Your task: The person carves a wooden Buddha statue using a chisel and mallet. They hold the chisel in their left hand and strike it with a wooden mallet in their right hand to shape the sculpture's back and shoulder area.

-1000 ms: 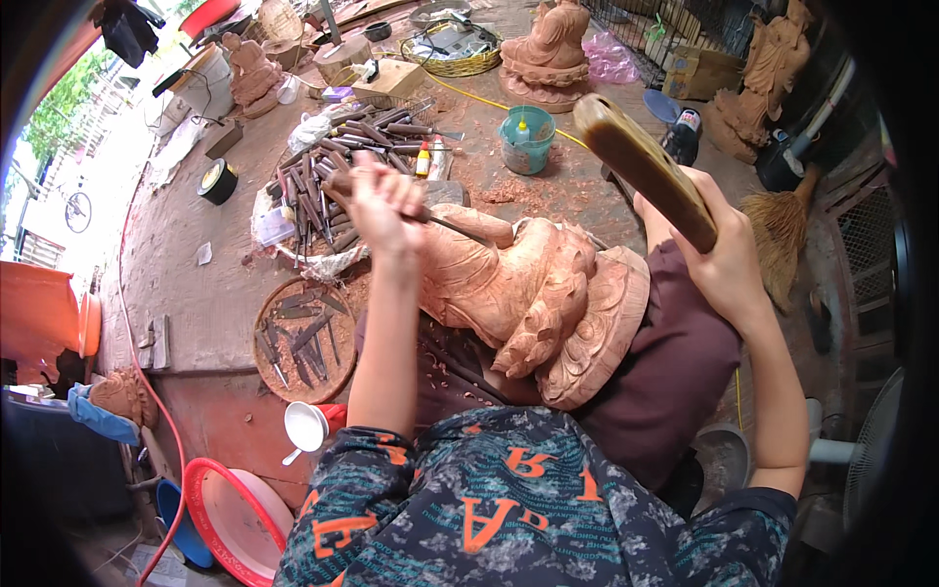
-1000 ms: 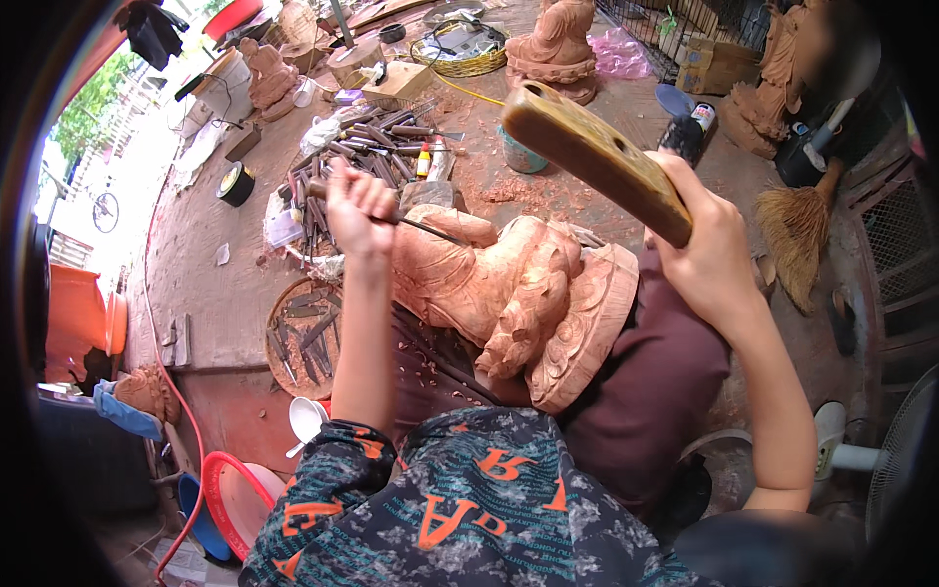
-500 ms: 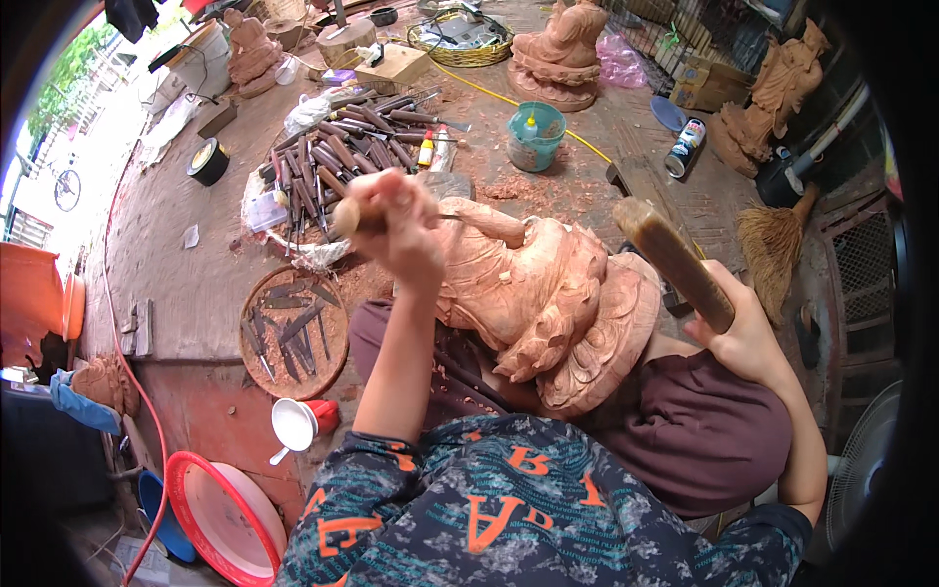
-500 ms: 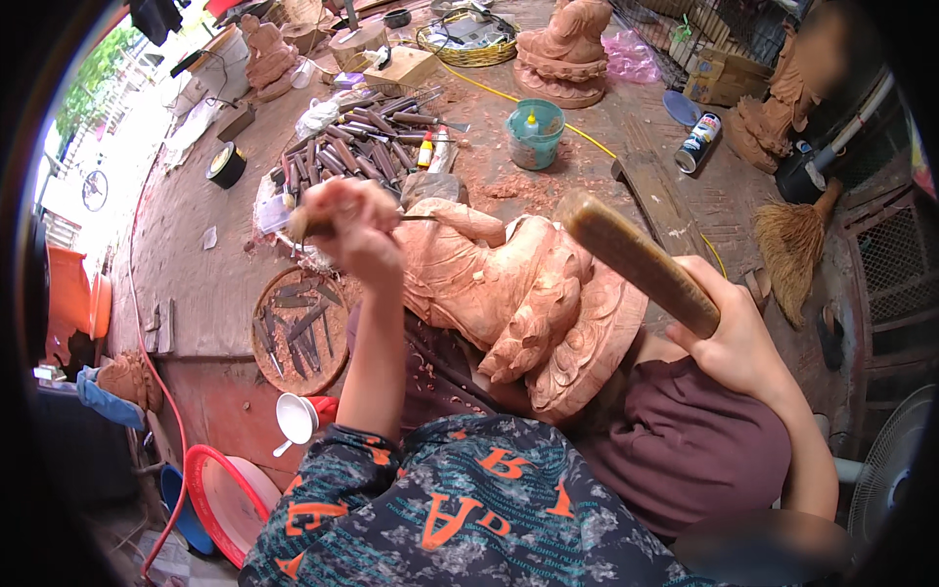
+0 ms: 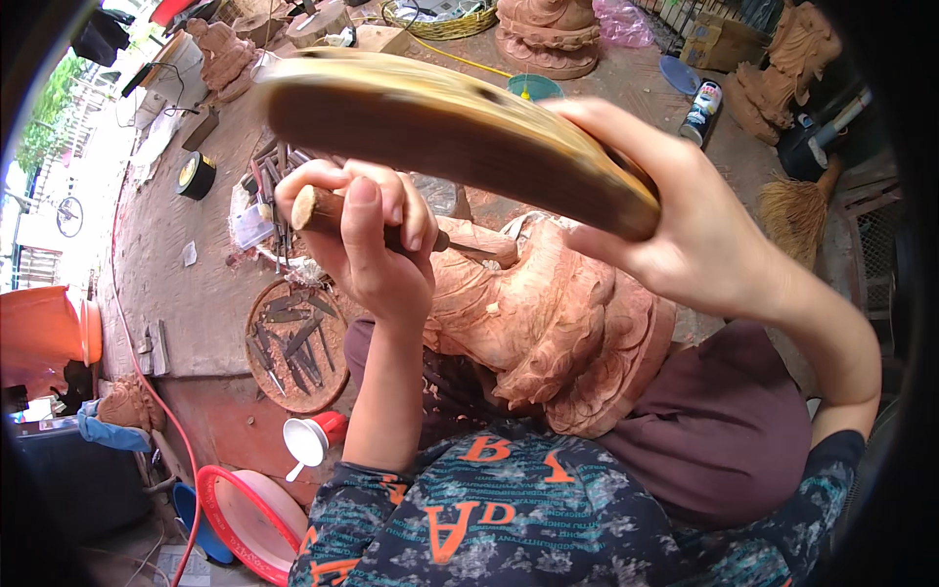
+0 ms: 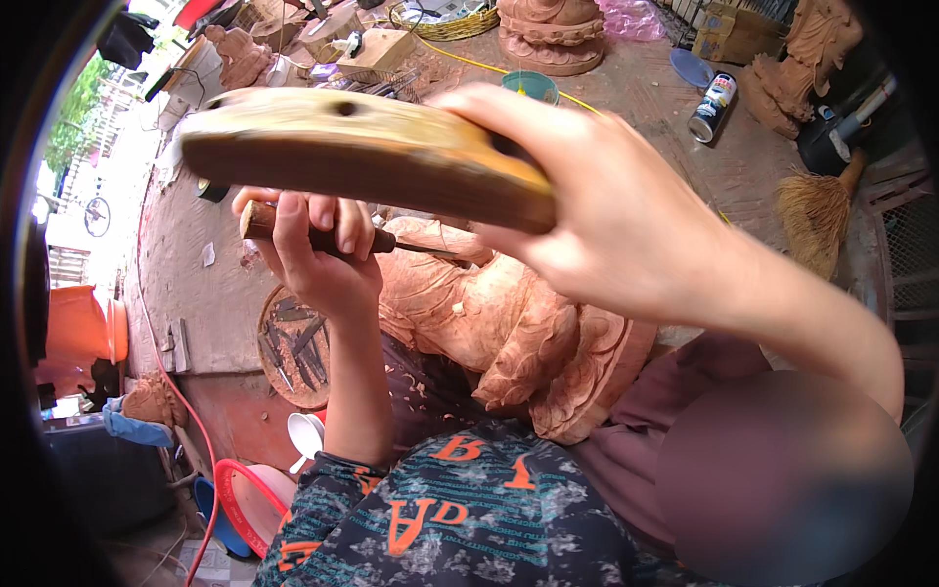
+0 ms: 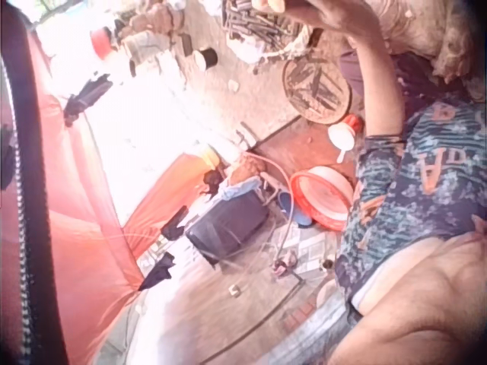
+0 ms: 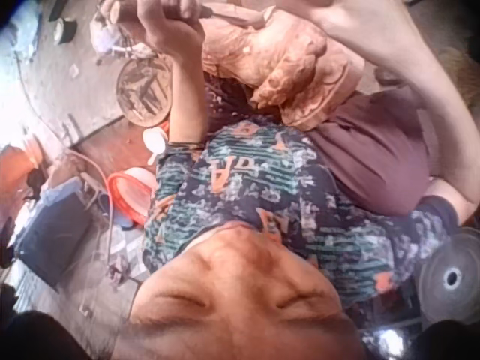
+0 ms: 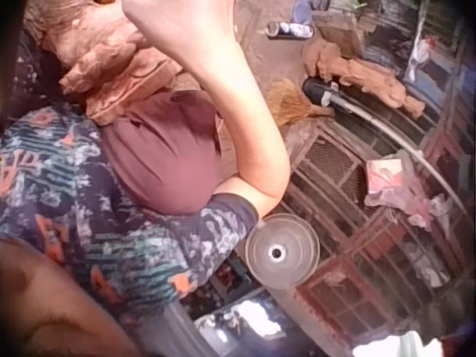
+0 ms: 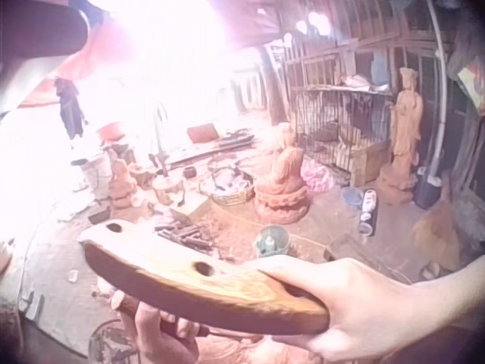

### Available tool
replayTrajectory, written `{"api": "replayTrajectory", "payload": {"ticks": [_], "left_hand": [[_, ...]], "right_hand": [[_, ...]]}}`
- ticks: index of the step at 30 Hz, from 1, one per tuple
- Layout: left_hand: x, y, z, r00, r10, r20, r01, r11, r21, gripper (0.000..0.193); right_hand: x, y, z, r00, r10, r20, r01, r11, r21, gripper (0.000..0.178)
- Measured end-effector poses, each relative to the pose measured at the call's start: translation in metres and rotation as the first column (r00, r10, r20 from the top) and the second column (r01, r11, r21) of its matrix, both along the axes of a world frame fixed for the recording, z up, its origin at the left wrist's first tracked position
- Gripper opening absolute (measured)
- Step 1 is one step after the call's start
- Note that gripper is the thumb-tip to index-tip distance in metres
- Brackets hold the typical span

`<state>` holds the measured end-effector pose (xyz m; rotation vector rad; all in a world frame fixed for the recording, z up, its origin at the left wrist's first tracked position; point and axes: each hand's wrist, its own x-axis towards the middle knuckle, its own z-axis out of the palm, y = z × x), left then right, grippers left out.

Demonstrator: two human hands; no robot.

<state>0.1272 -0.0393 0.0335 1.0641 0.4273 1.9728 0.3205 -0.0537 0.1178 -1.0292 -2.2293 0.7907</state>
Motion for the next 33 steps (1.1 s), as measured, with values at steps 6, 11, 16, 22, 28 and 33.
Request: {"api": "replayTrajectory", "payload": {"ticks": [6, 11, 16, 22, 28, 33], "left_hand": [[0.007, 0.004, -0.007, 0.996, 0.019, -0.083, -0.031, 0.990, -0.140, 0.008], [0.007, 0.006, -0.004, 0.983, 0.111, -0.147, -0.131, 0.983, -0.132, 0.012], [0.011, 0.004, -0.006, 0.987, 0.093, -0.130, -0.113, 0.981, -0.156, 0.015], [0.005, 0.005, -0.014, 0.996, 0.062, -0.070, -0.070, 0.990, -0.119, 0.012], [0.005, 0.005, -0.013, 0.984, 0.153, -0.090, -0.168, 0.969, -0.184, 0.018], [0.014, 0.005, -0.038, 0.982, 0.190, 0.015, -0.177, 0.939, -0.294, 0.011]], "right_hand": [[-0.017, 0.024, 0.005, 0.990, 0.122, -0.071, -0.109, 0.981, 0.158, 0.055], [-0.011, 0.021, -0.005, 0.993, 0.088, -0.074, -0.062, 0.952, 0.299, 0.052], [-0.006, 0.021, -0.006, 0.998, 0.045, -0.047, -0.022, 0.916, 0.400, 0.048], [-0.013, 0.028, -0.001, 1.000, 0.030, 0.000, -0.027, 0.879, 0.476, 0.044], [-0.019, 0.035, -0.003, 0.999, -0.030, 0.041, 0.003, 0.842, 0.540, 0.040], [-0.028, 0.025, 0.008, 0.901, -0.277, 0.334, -0.055, 0.691, 0.721, 0.038]]}}
